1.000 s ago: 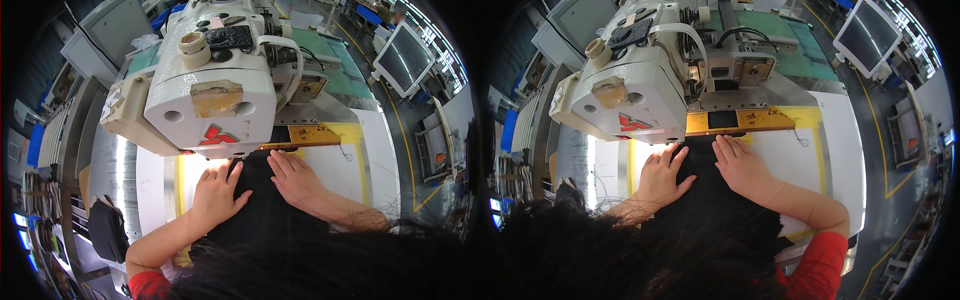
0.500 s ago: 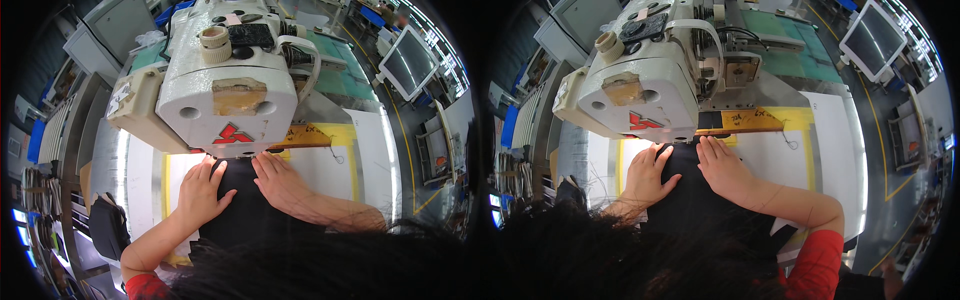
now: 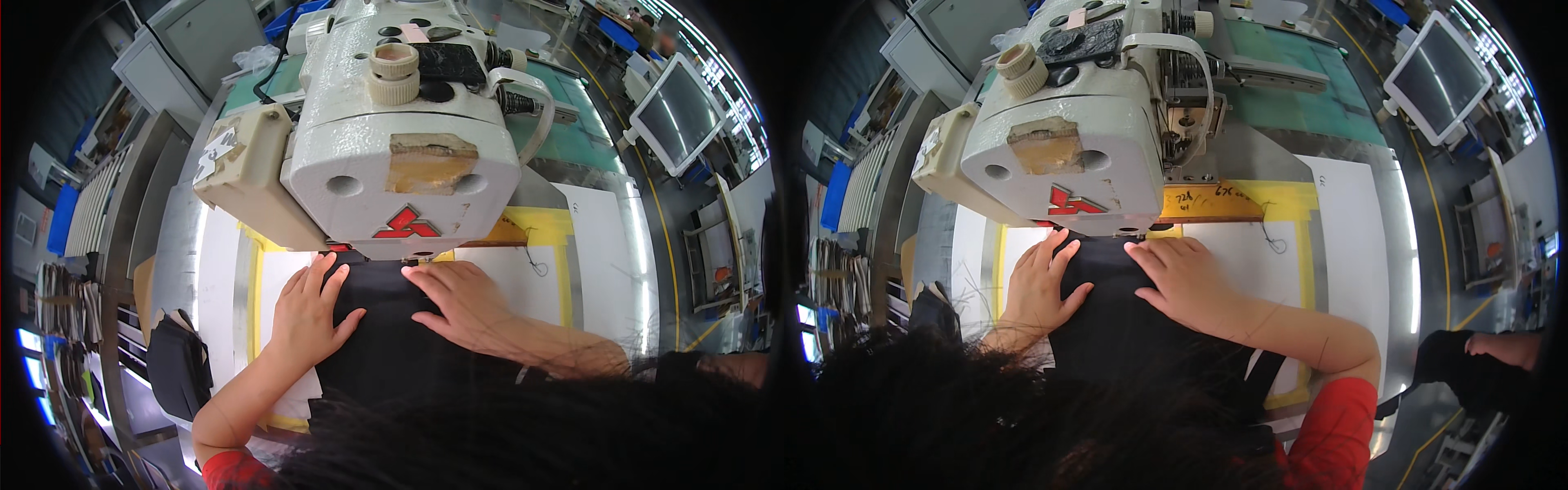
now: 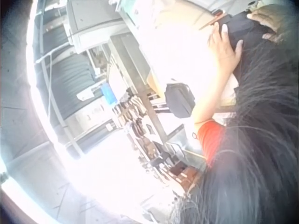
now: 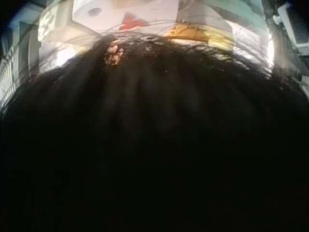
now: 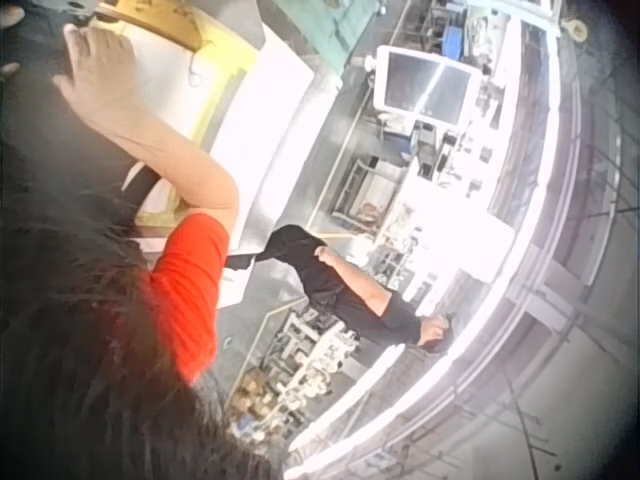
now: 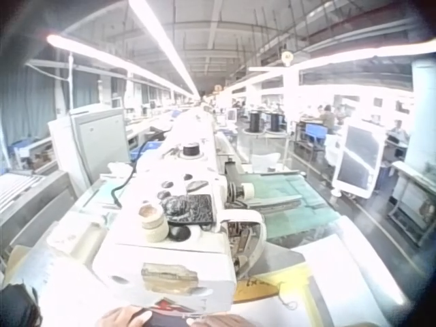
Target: Sewing pieces of black material using an industrial sewing machine.
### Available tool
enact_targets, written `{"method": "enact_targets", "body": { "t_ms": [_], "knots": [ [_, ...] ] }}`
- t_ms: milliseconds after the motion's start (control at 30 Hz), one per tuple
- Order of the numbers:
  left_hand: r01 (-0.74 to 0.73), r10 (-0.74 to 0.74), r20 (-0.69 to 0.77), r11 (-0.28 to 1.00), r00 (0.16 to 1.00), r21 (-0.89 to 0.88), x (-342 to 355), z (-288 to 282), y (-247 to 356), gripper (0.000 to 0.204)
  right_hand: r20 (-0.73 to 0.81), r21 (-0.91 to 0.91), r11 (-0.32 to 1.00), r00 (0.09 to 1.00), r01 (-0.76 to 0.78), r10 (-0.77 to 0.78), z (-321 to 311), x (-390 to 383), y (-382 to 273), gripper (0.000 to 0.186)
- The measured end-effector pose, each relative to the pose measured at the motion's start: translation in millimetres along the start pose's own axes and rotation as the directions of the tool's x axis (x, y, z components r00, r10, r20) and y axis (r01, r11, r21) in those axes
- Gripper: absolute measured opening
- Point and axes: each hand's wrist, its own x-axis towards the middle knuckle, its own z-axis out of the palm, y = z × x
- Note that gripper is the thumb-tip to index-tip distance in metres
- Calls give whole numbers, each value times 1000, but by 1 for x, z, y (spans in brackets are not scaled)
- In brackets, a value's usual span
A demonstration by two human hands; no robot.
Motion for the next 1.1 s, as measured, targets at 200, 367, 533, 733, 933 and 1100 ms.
{"method": "enact_targets", "body": {
  "t_ms": [200,367,533,733,933,1100],
  "knots": [
    [-25,28,-21,994,999,103,10,-9,11,47,144,411,873,964,-263,223,-16,-11,37,39],
    [-239,214,-136,949,967,-205,39,-10,56,33,-47,282,948,985,-146,166,-12,1,38,32],
    [-189,192,-6,958,981,-218,44,13,64,28,-247,-273,957,954,101,-171,-2,0,42,28],
    [-195,161,-142,942,977,-273,44,19,54,25,-230,-319,934,943,161,-241,2,5,46,26],
    [-133,52,-206,907,977,-400,42,16,61,31,-176,-289,952,972,104,-159,4,-1,39,28],
    [-145,100,-157,941,982,-306,45,24,55,35,-268,-200,975,952,93,-146,1,-3,36,27]
  ]
}}
